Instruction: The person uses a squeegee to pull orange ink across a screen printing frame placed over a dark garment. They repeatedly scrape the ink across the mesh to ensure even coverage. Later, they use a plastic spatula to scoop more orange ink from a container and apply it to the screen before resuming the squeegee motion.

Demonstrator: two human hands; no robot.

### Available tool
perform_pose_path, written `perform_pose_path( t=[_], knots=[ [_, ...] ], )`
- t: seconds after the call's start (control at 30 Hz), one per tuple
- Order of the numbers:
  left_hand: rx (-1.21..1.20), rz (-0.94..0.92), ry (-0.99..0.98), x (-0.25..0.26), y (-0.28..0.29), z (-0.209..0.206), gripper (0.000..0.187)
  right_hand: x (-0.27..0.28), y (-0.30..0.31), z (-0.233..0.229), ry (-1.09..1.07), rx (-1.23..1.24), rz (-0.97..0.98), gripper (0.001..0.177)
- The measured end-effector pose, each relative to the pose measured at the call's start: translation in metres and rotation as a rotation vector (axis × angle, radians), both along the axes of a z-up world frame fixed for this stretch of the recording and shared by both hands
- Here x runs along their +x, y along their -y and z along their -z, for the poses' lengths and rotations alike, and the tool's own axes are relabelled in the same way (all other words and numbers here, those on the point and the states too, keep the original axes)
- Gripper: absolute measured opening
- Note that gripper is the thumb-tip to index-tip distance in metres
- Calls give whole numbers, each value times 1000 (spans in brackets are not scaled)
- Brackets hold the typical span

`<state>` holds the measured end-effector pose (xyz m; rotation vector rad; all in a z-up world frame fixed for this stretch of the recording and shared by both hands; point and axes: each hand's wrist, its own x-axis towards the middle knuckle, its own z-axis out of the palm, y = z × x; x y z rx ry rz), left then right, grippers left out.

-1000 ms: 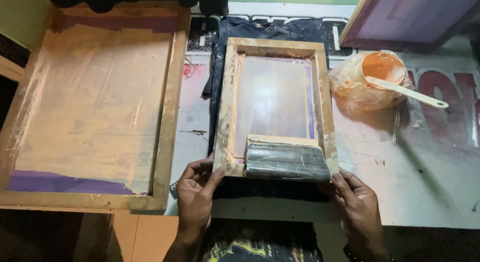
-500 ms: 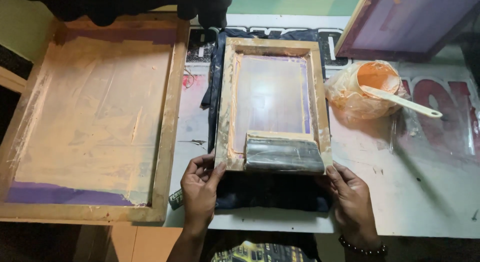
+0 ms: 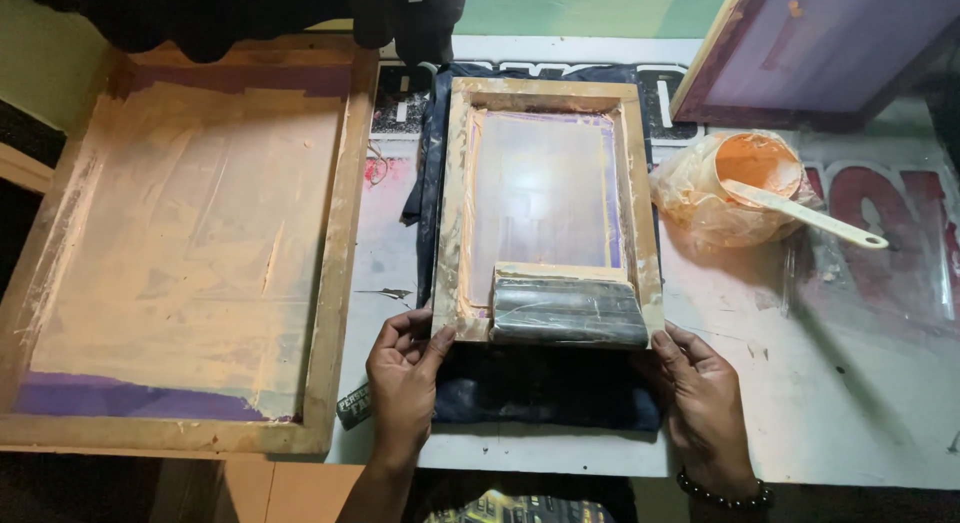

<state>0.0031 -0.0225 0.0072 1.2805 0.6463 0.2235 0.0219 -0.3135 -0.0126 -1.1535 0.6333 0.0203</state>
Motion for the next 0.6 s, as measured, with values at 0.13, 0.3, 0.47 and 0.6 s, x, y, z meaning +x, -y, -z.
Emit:
perform_pose_path(
  t=[0.13, 0.3, 0.47, 0.6],
  knots=[
    [3, 8, 33, 7, -1, 10, 30, 8, -2, -7, 12, -8, -22, 38],
    [-39, -7, 16, 20, 2, 12, 31, 19, -2, -12, -15, -24, -34, 39],
    [59, 25, 63, 26, 0, 9, 29, 21, -11, -37, 7, -155, -64, 32],
    [435, 29, -28, 20, 3, -8, 31, 18, -15, -58, 23, -598, -170, 31]
  ],
)
